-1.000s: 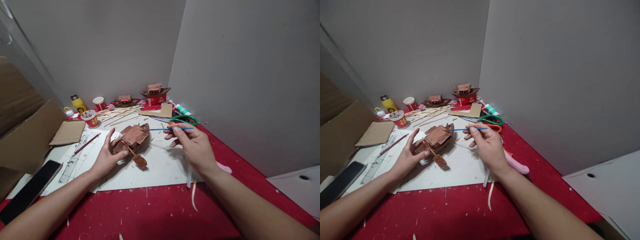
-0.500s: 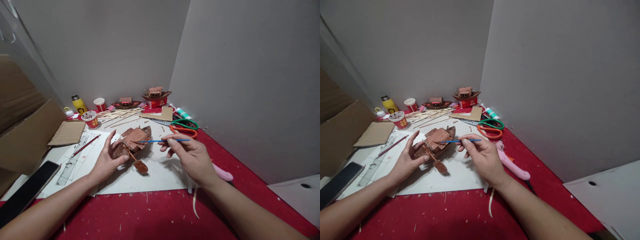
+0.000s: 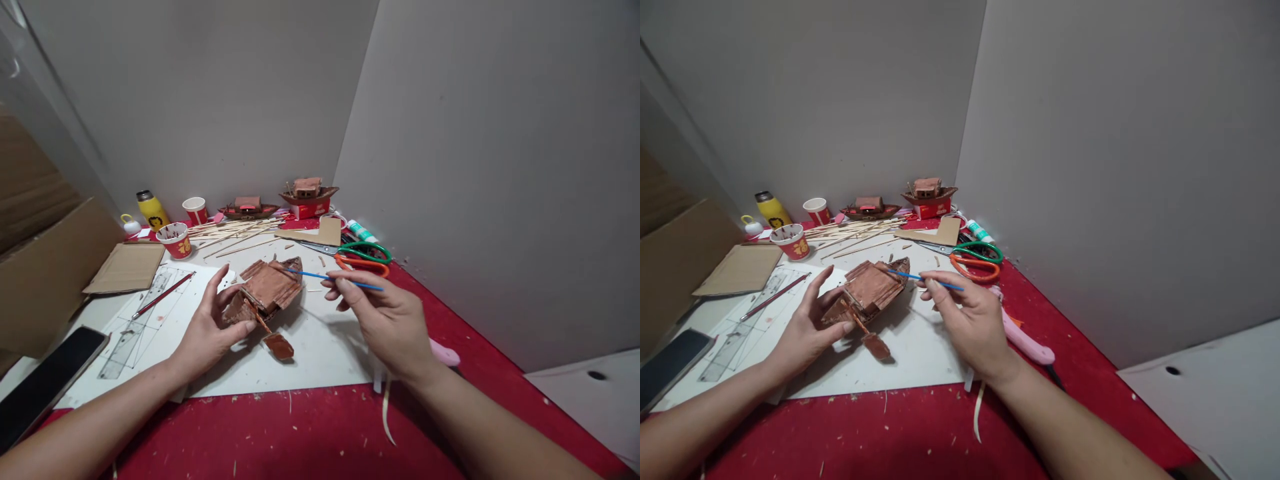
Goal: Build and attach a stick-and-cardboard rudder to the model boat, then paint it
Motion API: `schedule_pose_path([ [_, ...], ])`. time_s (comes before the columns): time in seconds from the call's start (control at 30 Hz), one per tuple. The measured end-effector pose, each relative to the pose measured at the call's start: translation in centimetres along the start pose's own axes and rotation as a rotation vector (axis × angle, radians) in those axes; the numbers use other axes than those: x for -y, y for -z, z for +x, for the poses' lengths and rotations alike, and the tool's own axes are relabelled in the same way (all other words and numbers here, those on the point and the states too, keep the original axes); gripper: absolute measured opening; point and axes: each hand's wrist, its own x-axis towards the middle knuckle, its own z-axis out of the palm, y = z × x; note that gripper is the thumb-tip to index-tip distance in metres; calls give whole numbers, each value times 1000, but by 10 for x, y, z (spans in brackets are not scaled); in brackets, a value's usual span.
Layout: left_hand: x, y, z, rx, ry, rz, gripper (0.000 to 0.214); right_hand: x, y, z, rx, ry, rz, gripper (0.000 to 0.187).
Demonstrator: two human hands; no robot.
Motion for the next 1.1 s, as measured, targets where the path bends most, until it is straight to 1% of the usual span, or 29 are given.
schedule_pose_path([
  [0.03, -1, 0, 0, -2, -1, 2, 101, 1, 0, 0, -3, -3, 5, 12],
  [0.07, -1, -1, 0, -3, -3, 1, 101, 1, 1, 0, 23, -6, 14, 12],
  [0.13, -2, -1, 0, -5, -4, -4, 102, 4, 1, -1, 109, -10, 37, 12],
  [0.17, -2, -1, 0, -7, -2, -6, 102, 5, 2, -2, 130, -10, 47, 12],
  [0.2, -2, -1, 0, -9, 2, -7, 102, 6, 3, -1, 125, -13, 53, 12],
  [0.23, -3, -1, 0, -12, 5, -4, 102, 6, 4, 0, 90, -19, 55, 12],
  [0.33, -3, 0, 0, -20, 9, 8, 103, 6, 8, 4, -72, -58, 63, 16],
  [0.37, -2, 0, 0, -19, 5, 9, 103, 7, 9, 6, -98, -78, 79, 18],
  [0.4, -2, 0, 0, -17, 2, 11, 102, 7, 10, 7, -95, -97, 101, 21],
  [0.47, -2, 0, 0, -12, -2, 16, 102, 8, 10, 8, -33, -126, 134, 25],
  [0.53, -2, 0, -1, -7, -1, 19, 102, 9, 9, 8, 38, -129, 122, 27],
  [0.57, -3, -1, -1, -6, -2, 20, 101, 9, 8, 8, 44, -122, 105, 28],
  [0.7, -3, 0, -1, -8, -10, 31, 102, 9, 9, 8, -86, -105, 95, 26],
  [0.73, -3, 0, -1, -7, -9, 32, 102, 9, 9, 8, -87, -112, 119, 26],
  [0.77, -3, 0, -1, -4, -7, 30, 102, 8, 9, 8, -62, -120, 144, 26],
  [0.87, -4, -1, -2, -1, -5, 34, 103, 7, 8, 8, 47, -123, 160, 25],
  [0.9, -4, -1, -2, -2, -6, 41, 102, 6, 7, 9, 44, -113, 143, 24],
  [1.0, -5, -1, -3, 1, -5, 62, 99, 6, 6, 10, -59, -76, 106, 24],
  [1.03, -5, -1, -3, 4, -4, 61, 99, 7, 5, 9, -73, -70, 108, 24],
  [1.07, -5, -1, -3, 7, -5, 56, 99, 7, 5, 9, -62, -69, 114, 24],
  [1.1, -4, 0, -3, 10, -8, 47, 99, 7, 4, 8, -25, -68, 119, 24],
])
